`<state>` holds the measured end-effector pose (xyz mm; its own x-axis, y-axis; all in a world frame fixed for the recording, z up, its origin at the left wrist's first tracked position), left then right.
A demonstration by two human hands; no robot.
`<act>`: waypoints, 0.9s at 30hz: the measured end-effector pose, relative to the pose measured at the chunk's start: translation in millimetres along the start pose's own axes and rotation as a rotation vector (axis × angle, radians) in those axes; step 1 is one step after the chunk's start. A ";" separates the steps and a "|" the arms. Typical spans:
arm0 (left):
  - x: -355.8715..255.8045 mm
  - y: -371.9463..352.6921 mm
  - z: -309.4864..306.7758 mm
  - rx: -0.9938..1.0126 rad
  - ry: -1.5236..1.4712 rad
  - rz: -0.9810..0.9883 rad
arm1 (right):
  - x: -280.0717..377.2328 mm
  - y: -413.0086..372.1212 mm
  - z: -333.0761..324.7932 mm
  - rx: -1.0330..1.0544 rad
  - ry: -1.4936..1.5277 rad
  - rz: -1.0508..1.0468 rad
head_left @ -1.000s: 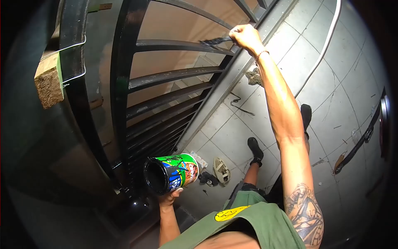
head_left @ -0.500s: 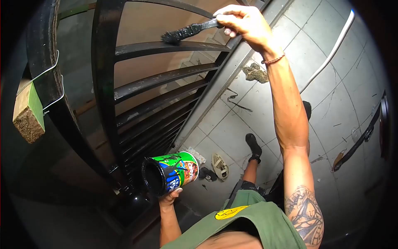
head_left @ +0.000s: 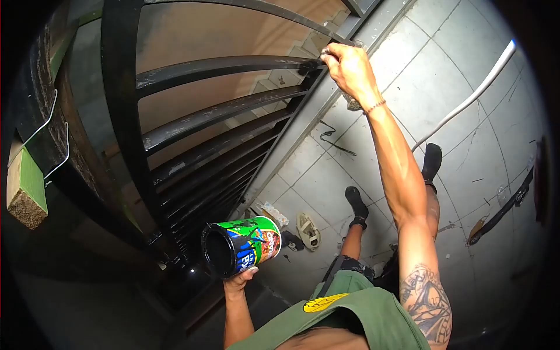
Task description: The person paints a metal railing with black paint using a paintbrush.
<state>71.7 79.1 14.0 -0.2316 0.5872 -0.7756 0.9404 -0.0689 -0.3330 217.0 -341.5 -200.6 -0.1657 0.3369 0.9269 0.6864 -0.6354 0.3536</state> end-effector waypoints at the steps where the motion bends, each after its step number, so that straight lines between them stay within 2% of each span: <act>1: 2.9 -0.7 -1.4 -0.003 -0.003 -0.013 | 21.6 3.0 -18.6 -0.055 0.071 -0.039; 2: 4.3 -1.0 -2.4 -0.002 -0.001 -0.013 | 33.8 4.0 -34.5 -0.056 0.072 -0.038; 4: 3.2 -2.4 -14.3 0.005 0.047 0.027 | 32.7 2.8 -35.2 -0.003 0.490 0.282; 5: 1.9 -2.5 -14.6 0.004 0.048 0.028 | 31.2 4.5 -42.1 -0.052 0.571 0.302; 7: 2.4 -1.6 -15.6 0.000 0.016 0.006 | 21.0 15.8 -18.6 0.018 0.646 0.362; 11: -5.5 -0.7 -14.5 -0.031 0.040 0.066 | -39.5 10.5 29.6 0.142 0.550 0.473; 13: 0.5 -2.1 -20.0 0.012 0.085 0.087 | -64.0 -1.4 26.0 0.167 0.187 0.598; 15: -0.1 -2.2 -20.9 0.014 0.088 0.089 | -66.1 -3.2 29.4 0.170 0.107 0.580; 17: -1.1 -1.5 -17.7 0.016 0.090 0.098 | -5.5 18.5 20.8 -0.007 -0.241 -0.022; 19: -4.1 0.5 -12.9 0.017 0.097 0.108 | 51.5 23.7 17.1 0.043 -0.123 -0.108; 20: -7.1 0.7 -11.0 0.018 0.100 0.106 | 73.7 23.5 11.1 0.010 -0.037 -0.139; 21: -8.7 2.0 -8.3 0.016 0.078 0.082 | 93.9 22.5 -6.8 -0.121 0.094 -0.147; 23: -6.7 2.4 -9.3 0.012 0.057 0.054 | 97.5 22.2 -23.8 -0.121 0.315 -0.032; 25: -6.1 2.7 -22.0 0.010 0.091 0.108 | 78.4 17.6 -14.4 -0.110 0.519 0.131; 26: -9.5 2.5 -18.3 0.008 0.091 0.108 | 53.7 10.6 -1.9 0.003 0.645 0.354; 27: -10.5 3.9 -12.8 -0.013 0.043 0.063 | 19.9 4.0 20.9 0.051 0.824 0.425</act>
<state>81.0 82.9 27.7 -0.1615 0.6161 -0.7709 0.9559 -0.0965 -0.2774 231.2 -322.8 -183.4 -0.3303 -0.5296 0.7813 0.8319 -0.5544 -0.0241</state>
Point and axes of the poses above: each hand's wrist, its own y-axis towards the middle knuckle, its own z-axis out of the palm, x = y × z, the point moved 10 cm from there along y, towards the middle knuckle, and after that the axes turned 5 degrees about -z, right-handed, at the moved point
